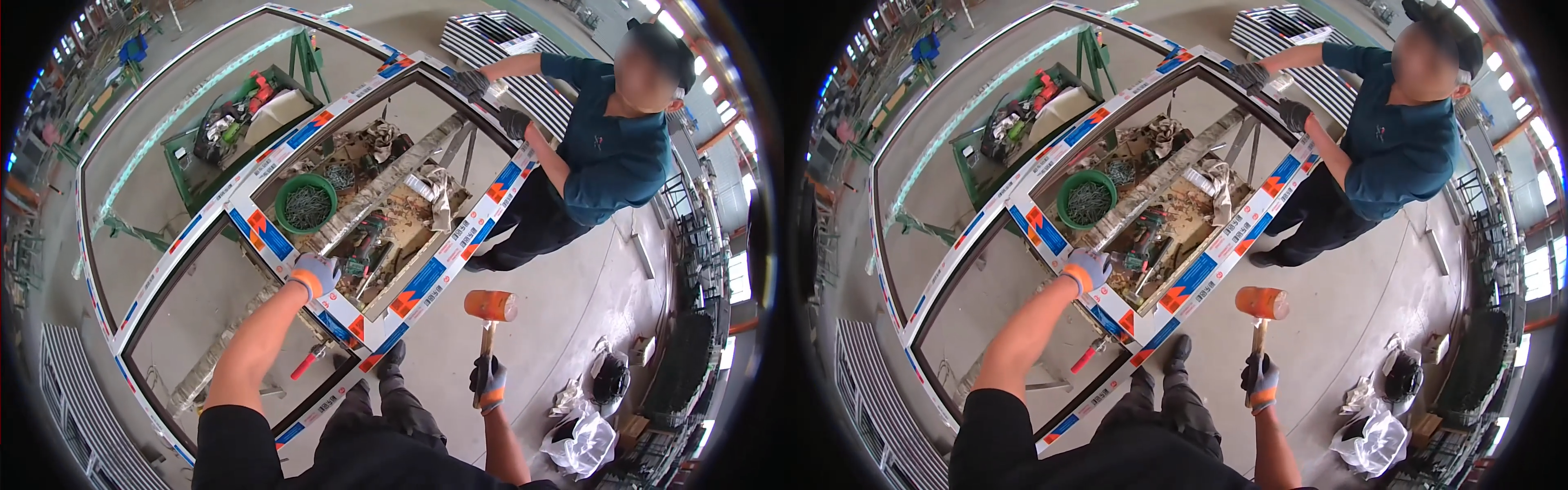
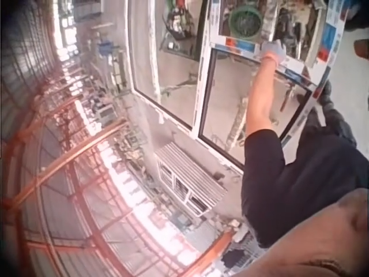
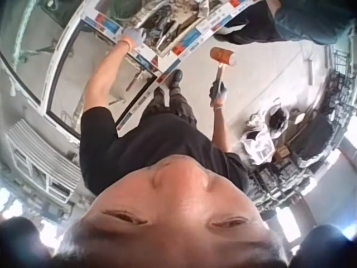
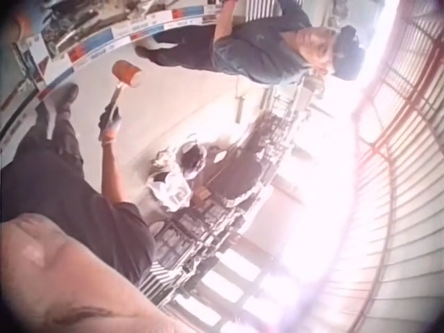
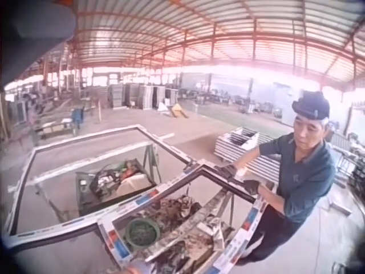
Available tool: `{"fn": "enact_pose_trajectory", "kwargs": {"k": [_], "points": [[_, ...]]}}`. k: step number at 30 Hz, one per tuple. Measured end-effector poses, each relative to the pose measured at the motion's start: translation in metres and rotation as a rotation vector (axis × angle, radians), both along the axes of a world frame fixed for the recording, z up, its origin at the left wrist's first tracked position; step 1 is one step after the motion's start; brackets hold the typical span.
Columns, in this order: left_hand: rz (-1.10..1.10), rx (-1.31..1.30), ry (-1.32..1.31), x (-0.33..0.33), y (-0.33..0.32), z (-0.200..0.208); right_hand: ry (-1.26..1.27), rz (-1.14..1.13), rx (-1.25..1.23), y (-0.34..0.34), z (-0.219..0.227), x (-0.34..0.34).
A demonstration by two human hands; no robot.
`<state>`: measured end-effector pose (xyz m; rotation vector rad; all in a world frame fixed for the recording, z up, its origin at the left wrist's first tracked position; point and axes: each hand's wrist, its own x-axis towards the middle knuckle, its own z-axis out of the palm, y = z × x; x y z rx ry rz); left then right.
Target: Assembling a metal frame by aligning components with a mallet and securing them with a power drill.
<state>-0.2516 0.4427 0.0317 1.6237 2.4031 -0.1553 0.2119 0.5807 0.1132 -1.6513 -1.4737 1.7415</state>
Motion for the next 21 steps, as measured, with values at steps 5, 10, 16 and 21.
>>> {"fn": "enact_pose_trajectory", "kwargs": {"k": [5,10,16,21], "points": [[0.032,-0.082,-0.022,0.003,-0.002,0.006,0.094,0.007,0.013,0.018,0.011,-0.035],[0.015,-0.110,-0.021,0.001,-0.003,0.015,-0.058,0.133,0.245,0.042,0.013,-0.089],[0.033,-0.134,-0.076,0.004,0.003,0.020,-0.128,0.461,0.976,0.077,0.019,-0.161],[0.006,-0.064,-0.030,0.004,0.008,0.026,-0.224,0.691,1.182,0.115,0.009,-0.209]]}}
